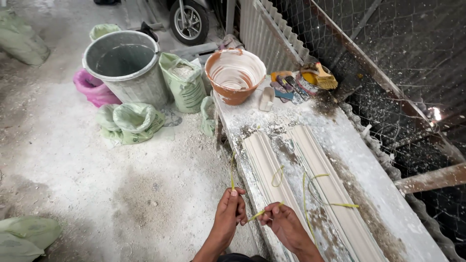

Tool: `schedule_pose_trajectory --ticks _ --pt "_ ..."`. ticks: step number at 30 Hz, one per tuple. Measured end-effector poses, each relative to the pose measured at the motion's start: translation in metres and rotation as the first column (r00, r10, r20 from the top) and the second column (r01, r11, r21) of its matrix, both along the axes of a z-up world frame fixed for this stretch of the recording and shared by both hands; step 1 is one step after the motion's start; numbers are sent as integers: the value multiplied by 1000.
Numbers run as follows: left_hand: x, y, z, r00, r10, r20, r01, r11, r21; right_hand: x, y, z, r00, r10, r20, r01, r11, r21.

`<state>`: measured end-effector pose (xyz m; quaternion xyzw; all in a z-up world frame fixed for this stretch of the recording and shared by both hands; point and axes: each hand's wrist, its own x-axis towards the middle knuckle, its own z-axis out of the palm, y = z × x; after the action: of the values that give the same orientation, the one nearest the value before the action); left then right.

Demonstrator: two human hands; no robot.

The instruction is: Tying yellow plastic strips around decorative plaster moldings in a workshop.

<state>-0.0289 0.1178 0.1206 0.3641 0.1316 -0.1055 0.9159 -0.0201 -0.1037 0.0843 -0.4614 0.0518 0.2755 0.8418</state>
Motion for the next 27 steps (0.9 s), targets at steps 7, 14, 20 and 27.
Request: schedule_pose_trajectory --ticks 7,14,20,27 --pt "-6 -2 -4 999 -27 28 25 998 51 35 37 59 993 -98 70 95 995 37" --pt "-7 -14 7 994 -13 109 0 993 114 44 48 74 999 41 17 -44 986 163" --pt "-8 -12 14 994 67 82 -81 982 173 43 56 70 992 125 2 -125 991 -47" --pt "-17 -13 5 992 72 99 -93 970 224 38 63 64 988 135 69 -109 950 -292"
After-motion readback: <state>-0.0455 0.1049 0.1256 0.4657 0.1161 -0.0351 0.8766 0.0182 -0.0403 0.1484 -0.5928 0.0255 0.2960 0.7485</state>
